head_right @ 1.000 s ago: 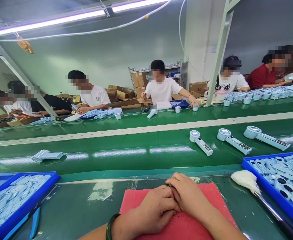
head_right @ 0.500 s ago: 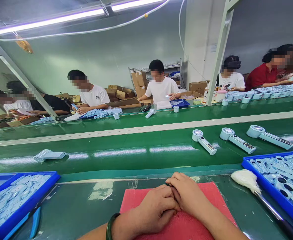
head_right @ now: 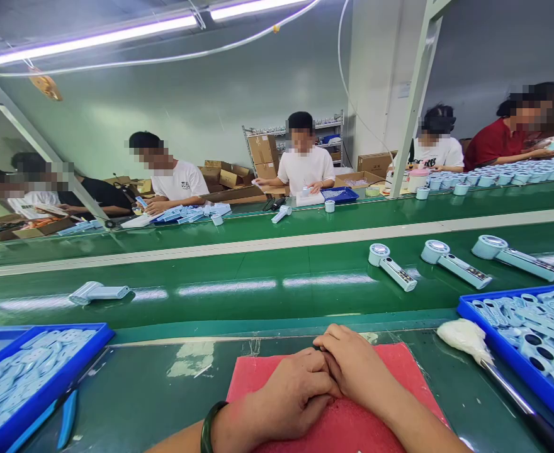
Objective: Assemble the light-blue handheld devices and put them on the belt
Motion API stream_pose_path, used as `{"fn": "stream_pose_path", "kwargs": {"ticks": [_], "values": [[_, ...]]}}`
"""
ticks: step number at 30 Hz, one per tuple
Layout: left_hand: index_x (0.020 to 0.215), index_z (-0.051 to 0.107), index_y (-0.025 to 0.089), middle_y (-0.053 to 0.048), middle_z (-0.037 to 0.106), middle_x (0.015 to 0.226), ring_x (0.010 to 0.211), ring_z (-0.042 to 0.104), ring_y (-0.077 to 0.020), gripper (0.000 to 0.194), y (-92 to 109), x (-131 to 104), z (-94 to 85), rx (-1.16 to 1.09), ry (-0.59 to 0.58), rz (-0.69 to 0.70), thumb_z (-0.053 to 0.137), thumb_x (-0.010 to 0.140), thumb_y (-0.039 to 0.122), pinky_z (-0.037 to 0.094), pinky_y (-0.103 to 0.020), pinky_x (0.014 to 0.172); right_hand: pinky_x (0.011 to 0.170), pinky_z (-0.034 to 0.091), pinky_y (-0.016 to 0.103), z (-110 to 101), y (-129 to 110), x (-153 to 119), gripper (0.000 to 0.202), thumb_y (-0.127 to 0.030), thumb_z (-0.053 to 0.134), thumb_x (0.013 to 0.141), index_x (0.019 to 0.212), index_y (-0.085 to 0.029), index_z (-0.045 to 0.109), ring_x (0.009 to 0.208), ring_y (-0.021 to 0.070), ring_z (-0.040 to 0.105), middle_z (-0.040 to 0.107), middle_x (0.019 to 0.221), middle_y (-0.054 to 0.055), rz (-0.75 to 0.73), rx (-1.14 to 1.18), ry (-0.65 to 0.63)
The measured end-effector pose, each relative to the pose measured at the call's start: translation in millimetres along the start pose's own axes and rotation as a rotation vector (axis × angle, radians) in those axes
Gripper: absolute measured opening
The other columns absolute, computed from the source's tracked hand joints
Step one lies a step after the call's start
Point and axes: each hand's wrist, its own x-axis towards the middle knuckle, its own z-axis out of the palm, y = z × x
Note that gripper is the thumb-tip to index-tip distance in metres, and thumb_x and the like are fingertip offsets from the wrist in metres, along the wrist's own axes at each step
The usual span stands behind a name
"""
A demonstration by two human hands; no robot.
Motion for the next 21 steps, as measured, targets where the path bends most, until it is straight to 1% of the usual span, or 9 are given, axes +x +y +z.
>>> {"fn": "stream_pose_path", "kwargs": {"ticks": [6,10,15,21], "values": [[0.096,0.066,0.02,-0.001,0.064,0.1,0.094,0.06,-0.0164,0.02,2.6,-0.7,-1.7,0.004,0.007,-0.006,0.06,0.085,0.004,0.05,-0.026,0.087,0.087,0.049,0.039,1.5,1.3,0.2,0.032,-0.016,0.043,0.101,0.119,-0.022,0.068,0.103,0.0248,0.06,0.065,0.108,0.009,-0.018,-0.001,0.019],[0.096,0.067,0.02,-0.001,0.065,0.1,0.095,0.061,-0.0167,0.022,1.8,-1.0,-0.7,-0.002,-0.014,-0.02,0.062,0.083,0.003,0.05,-0.026,0.088,0.086,0.049,0.039,3.1,3.2,0.7,0.031,-0.017,0.044,0.101,0.119,-0.022,0.069,0.101,0.0247,0.06,0.065,0.107,0.009,-0.029,0.001,0.029],[0.096,0.066,0.019,-0.001,0.064,0.101,0.096,0.06,-0.0169,0.023,1.4,-0.9,-1.2,-0.023,-0.008,-0.002,0.063,0.082,0.002,0.05,-0.026,0.087,0.087,0.048,0.04,1.7,2.6,0.9,0.032,-0.016,0.043,0.101,0.12,-0.022,0.068,0.102,0.0248,0.06,0.065,0.109,0.009,-0.039,0.002,0.016],[0.097,0.065,0.02,-0.001,0.064,0.102,0.097,0.06,-0.0166,0.022,2.0,-0.3,-1.8,-0.004,-0.021,-0.018,0.063,0.084,0.002,0.05,-0.026,0.089,0.086,0.047,0.039,2.4,2.5,1.3,0.032,-0.018,0.041,0.102,0.119,-0.022,0.068,0.101,0.0245,0.059,0.064,0.107,0.009,-0.037,0.014,0.023]]}}
